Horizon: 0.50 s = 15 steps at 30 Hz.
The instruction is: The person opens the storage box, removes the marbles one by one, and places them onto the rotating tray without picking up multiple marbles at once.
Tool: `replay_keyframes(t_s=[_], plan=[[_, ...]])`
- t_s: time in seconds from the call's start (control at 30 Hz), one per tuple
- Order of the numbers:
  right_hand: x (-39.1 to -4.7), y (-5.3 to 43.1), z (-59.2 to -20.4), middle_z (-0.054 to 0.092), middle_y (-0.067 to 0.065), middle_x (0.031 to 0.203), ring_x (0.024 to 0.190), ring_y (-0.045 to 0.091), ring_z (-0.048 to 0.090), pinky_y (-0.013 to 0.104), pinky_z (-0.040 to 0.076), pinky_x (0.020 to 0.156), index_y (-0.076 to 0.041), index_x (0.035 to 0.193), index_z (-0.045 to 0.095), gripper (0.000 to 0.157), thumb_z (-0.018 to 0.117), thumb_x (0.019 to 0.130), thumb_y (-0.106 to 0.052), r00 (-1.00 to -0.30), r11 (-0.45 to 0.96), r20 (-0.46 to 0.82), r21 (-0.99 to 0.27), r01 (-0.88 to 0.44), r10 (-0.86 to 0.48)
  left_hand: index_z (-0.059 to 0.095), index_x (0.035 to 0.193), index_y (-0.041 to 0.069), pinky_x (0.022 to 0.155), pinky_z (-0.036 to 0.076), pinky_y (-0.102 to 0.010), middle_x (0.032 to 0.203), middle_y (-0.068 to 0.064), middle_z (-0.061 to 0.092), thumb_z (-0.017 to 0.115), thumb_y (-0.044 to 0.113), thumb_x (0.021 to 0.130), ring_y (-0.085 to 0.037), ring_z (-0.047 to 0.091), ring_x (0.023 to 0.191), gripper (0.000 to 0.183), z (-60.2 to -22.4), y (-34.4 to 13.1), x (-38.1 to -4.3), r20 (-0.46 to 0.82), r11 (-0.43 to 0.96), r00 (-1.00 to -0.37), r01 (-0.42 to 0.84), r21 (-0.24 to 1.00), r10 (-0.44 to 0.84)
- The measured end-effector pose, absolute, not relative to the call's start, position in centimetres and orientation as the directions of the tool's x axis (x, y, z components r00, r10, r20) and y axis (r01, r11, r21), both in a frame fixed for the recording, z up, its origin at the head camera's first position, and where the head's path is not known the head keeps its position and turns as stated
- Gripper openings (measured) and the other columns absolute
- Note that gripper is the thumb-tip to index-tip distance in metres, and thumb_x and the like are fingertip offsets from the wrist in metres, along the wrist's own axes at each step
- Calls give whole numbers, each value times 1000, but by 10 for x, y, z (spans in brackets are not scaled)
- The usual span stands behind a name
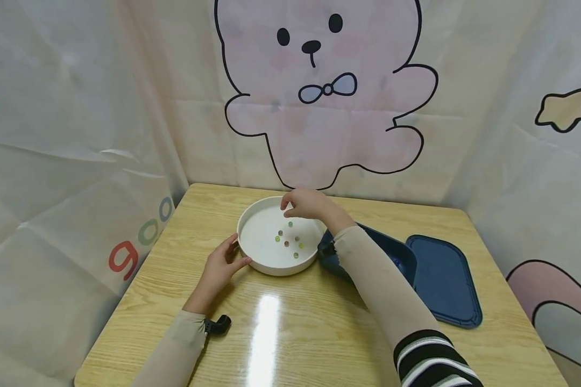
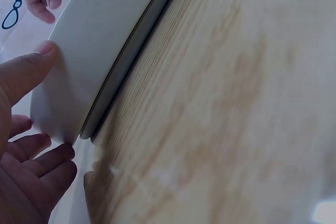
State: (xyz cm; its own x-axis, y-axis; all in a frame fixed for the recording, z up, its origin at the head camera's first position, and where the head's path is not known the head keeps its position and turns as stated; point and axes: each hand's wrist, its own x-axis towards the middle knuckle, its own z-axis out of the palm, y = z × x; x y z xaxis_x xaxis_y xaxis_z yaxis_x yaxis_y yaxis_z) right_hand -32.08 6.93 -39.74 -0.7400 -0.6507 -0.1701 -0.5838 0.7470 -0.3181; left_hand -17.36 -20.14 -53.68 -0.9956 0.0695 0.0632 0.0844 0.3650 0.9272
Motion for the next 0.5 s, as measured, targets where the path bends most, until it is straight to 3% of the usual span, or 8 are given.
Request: replay_keyframes(t_s=[0.17, 0.5], plan=[[-317, 85, -387, 65, -4, 88, 78, 16, 58, 31, 50, 66, -24, 116, 74, 21, 72, 98, -34, -756, 750, -124, -304, -587, -642, 34, 160, 10, 115, 46, -43, 159, -16, 43, 82, 38, 87, -34, 46, 145, 92, -536, -202, -175, 67, 372, -994, 93, 924, 81], [-298, 132, -368, 69, 1, 97, 79, 18, 59, 34, 53, 69, -15, 119, 74, 24, 70, 100, -28, -774, 730, -35, -361, -580, -632, 36, 160, 9, 117, 43, -43, 159, -16, 44, 83, 38, 86, -34, 46, 144, 92, -539, -201, -175, 74, 376, -995, 93, 922, 65]])
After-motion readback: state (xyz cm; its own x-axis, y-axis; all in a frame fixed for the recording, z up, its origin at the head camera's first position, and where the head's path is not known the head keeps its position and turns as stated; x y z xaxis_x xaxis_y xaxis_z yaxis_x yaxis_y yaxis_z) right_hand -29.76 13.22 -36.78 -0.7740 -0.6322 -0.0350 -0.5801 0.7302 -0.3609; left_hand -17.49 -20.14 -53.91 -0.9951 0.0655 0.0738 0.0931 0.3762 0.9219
